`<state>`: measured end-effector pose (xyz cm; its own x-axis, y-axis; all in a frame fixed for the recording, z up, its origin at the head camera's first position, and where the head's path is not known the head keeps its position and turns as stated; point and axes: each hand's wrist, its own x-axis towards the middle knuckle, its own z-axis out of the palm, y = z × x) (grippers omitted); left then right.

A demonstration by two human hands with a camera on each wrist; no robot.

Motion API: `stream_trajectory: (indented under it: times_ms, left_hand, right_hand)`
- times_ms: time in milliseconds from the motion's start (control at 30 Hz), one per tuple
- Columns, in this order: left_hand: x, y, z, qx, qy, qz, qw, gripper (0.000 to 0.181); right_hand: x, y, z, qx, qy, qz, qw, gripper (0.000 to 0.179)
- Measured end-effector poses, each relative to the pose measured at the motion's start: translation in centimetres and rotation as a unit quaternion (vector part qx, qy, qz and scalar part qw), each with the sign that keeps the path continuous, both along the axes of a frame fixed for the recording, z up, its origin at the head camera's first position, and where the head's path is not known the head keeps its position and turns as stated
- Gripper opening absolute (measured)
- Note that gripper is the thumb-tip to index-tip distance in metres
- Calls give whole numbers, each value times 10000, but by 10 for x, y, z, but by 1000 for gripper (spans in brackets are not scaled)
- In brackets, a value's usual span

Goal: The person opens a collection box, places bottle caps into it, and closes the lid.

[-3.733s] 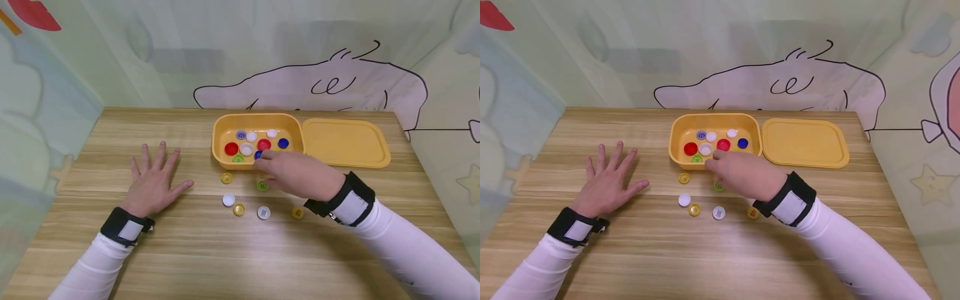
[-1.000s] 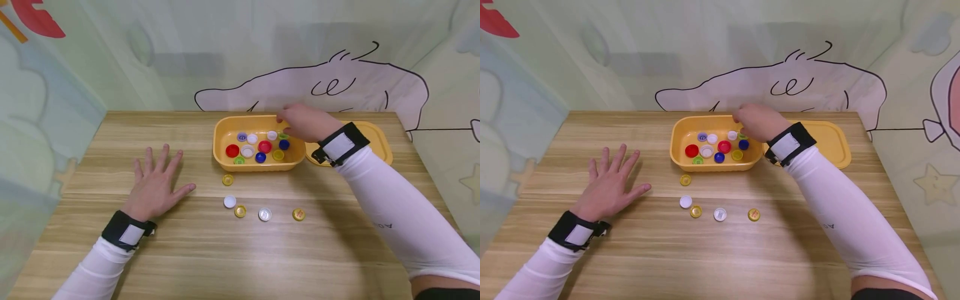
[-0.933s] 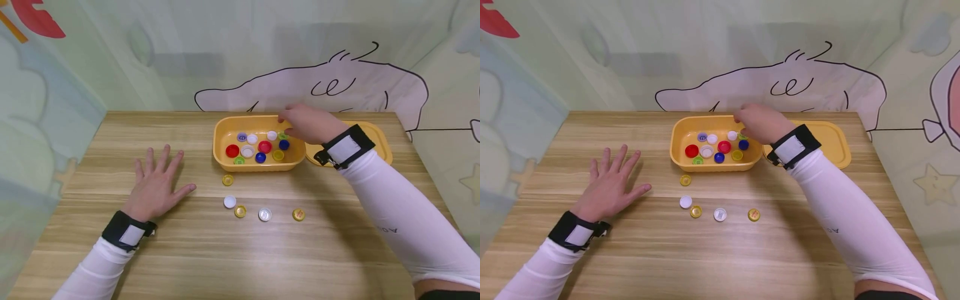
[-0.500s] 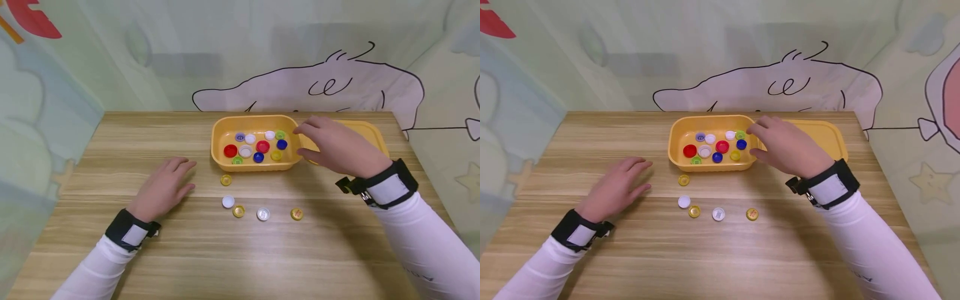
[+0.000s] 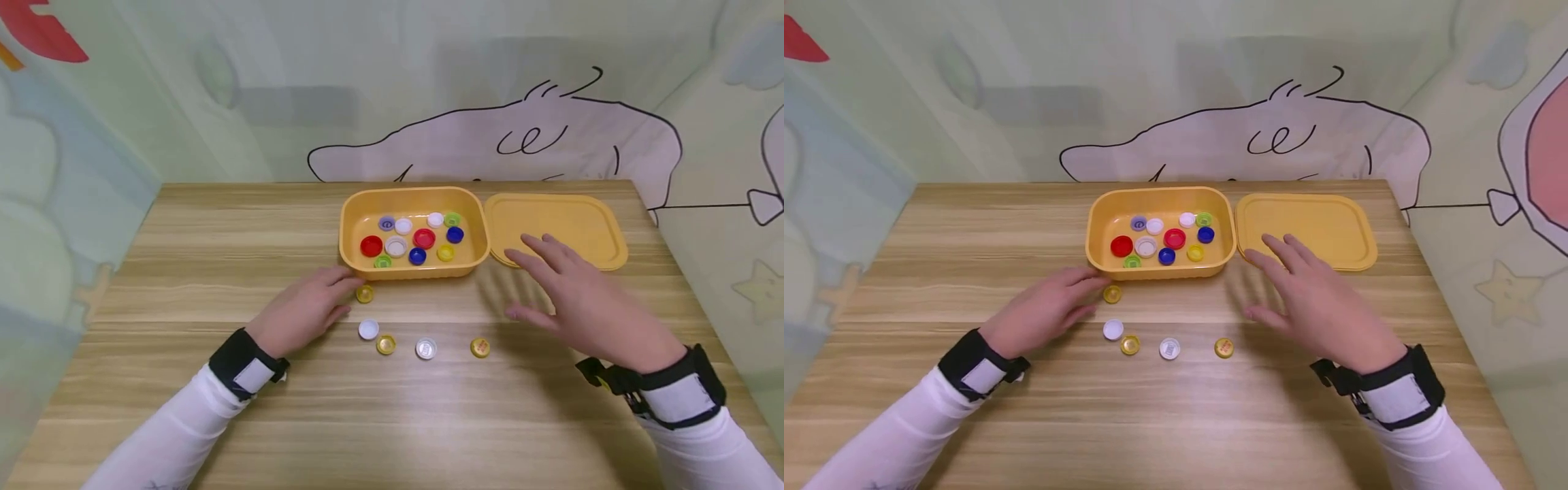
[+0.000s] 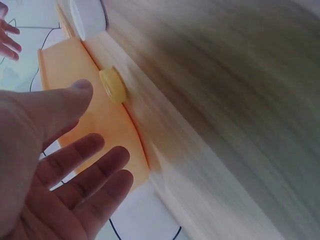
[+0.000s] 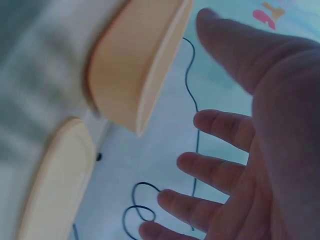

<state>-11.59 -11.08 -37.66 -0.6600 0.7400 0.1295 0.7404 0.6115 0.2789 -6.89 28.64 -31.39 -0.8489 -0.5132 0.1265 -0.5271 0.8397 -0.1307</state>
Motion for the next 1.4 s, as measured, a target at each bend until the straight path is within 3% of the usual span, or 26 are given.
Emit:
stream_trajectory:
  times_ms: [233,433,633,867,1133,1400]
  left_hand:
    - [-2,10,-6,-449,148,-235,9986,43]
    - [-1,13,-11,-593,291,-385,9971,40]
    - [-1,14,-14,-690,535,-437,9952,37]
    - [-1,15,-14,-593,512,-459,9959,29]
    - [-2,18,-14,-935,538,-472,9930,42]
    - [-1,17,-16,-896,577,-516,9930,26]
  right_hand:
    - [23,1,-24,318,-321,-395,9982,89]
    - [34,1,-36,477,-283,-476,9973,92]
    - [40,0,-39,442,-303,-513,9972,93]
    - [45,0,-41,488,-311,-539,9969,94]
    - [48,-1,-43,399,-265,-494,9976,94]
    - [49,-1,-44,480,-336,-555,9967,94]
